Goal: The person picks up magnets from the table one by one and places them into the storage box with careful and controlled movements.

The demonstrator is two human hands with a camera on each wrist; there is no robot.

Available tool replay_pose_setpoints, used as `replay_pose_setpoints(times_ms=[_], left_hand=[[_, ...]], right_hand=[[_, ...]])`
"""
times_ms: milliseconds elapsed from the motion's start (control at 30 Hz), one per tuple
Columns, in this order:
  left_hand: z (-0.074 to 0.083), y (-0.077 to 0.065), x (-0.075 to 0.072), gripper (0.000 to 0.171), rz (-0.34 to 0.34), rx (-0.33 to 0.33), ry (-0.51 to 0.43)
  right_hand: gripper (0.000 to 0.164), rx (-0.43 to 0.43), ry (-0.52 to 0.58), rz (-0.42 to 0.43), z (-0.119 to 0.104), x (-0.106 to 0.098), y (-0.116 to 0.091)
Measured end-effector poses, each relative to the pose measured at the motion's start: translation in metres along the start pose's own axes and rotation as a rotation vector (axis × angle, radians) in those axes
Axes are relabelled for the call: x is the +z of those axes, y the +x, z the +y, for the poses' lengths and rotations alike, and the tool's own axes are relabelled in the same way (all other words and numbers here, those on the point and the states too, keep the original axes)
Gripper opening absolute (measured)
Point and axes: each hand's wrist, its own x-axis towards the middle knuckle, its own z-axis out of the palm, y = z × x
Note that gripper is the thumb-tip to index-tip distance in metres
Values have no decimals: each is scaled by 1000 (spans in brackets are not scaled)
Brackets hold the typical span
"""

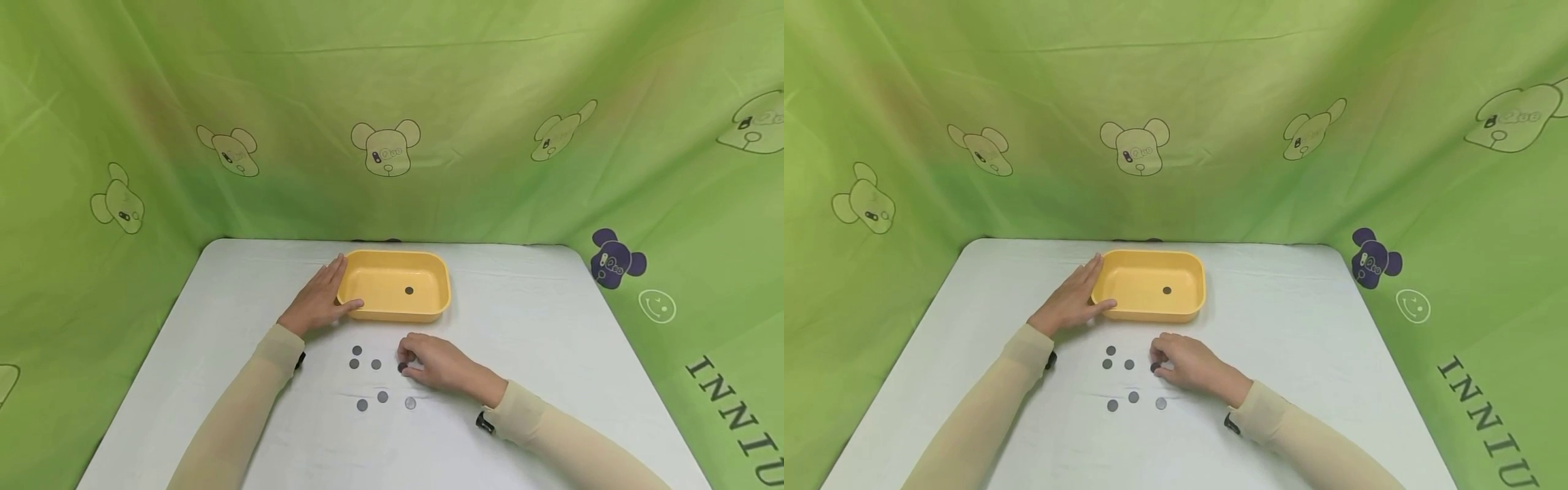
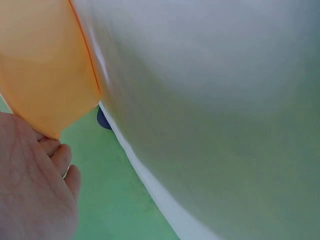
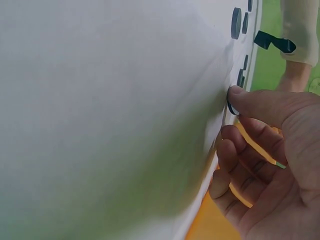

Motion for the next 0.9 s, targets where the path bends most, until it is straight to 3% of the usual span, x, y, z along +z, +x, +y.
replay_pose_setpoints(times_ms=[467,700,900], left_hand=[[0,1,0,108,-1,-2,-1],[-1,1,1,109,2,-5,-7],[-2,1,2,109,-2,-7,-3]], right_hand=[[16,-73,44,-21,-7,-2,-2],[16,-54,63,-57,-6,-1,-2],[15,-59,79,-36,-5,-3,-3]])
